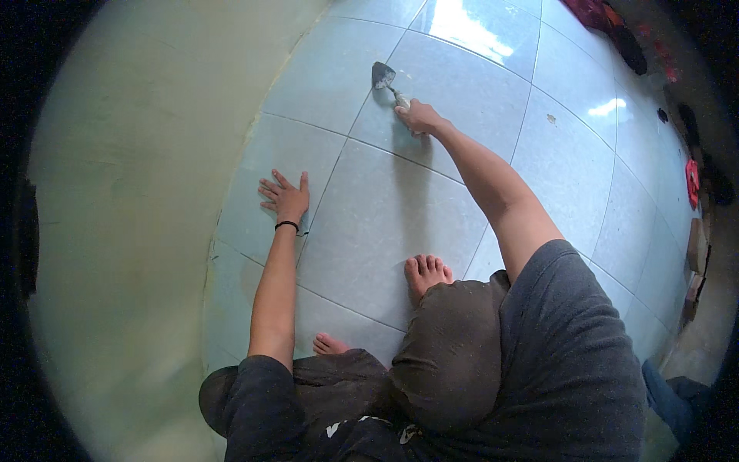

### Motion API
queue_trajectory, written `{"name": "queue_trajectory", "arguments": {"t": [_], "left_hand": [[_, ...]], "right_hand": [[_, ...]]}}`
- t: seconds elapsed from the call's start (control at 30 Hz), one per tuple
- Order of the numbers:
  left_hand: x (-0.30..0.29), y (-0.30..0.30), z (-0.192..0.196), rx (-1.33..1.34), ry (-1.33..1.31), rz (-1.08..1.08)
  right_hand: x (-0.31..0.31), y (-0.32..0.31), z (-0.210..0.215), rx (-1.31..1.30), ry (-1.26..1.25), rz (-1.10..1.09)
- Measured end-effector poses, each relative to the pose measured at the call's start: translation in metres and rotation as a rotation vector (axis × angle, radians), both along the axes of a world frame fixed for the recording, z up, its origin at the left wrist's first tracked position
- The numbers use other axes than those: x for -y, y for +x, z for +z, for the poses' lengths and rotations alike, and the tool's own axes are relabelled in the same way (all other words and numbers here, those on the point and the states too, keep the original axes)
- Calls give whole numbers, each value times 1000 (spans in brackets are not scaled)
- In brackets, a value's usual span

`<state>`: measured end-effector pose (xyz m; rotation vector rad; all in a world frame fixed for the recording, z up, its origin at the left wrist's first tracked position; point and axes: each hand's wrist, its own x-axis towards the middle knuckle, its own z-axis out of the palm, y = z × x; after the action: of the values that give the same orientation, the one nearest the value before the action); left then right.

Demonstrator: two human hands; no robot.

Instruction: The recorder uses a putty knife to scrape the grout lines between floor tiles, then washes hands and equipment.

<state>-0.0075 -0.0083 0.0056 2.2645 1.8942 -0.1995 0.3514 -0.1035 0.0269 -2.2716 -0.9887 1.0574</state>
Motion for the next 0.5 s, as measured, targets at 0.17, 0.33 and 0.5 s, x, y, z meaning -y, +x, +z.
{"name": "queue_trajectory", "arguments": {"t": [0.17,0.33,0.5], "left_hand": [[4,4,2,-8,24,-41],[4,-1,1,-19,36,-34],[5,-1,-1,-16,33,-22]], "right_hand": [[8,-1,-10,224,68,141],[6,-16,4,274,17,249],[12,-21,7,337,88,217]]}}
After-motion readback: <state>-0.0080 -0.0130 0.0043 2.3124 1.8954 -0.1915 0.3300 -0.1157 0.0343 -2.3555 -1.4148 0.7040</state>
